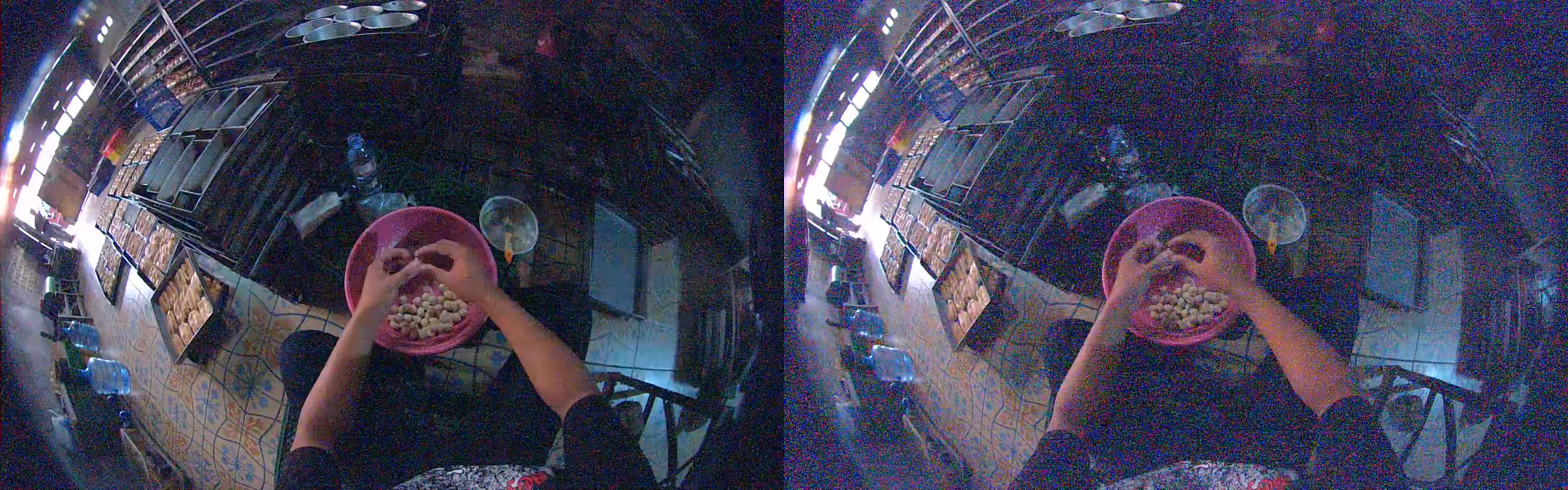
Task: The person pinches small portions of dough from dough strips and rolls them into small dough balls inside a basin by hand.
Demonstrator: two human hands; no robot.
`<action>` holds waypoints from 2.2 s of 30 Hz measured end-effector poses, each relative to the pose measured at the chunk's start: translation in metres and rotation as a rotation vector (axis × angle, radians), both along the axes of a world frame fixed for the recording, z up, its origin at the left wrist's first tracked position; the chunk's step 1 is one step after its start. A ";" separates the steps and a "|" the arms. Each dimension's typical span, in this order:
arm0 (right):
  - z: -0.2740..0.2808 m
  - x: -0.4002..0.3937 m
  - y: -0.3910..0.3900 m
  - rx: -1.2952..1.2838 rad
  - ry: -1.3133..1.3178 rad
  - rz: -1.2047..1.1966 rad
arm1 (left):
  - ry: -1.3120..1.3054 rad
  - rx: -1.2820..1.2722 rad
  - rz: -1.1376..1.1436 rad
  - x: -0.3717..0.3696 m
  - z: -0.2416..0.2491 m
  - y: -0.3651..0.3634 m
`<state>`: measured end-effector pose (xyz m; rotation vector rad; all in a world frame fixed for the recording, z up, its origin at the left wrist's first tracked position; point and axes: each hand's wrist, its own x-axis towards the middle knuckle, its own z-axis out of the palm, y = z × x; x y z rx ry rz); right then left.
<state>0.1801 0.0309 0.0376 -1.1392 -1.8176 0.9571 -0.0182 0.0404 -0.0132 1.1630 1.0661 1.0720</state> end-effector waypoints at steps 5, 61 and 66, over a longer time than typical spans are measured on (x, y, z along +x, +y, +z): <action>-0.003 0.006 0.002 -0.065 -0.117 0.009 | 0.257 0.162 -0.063 -0.002 0.020 -0.003; 0.010 0.014 -0.006 0.345 -0.337 -0.036 | 0.488 0.403 0.070 0.018 0.025 -0.017; 0.013 0.011 -0.006 0.092 -0.054 -0.035 | 0.524 0.432 0.107 0.016 0.024 -0.017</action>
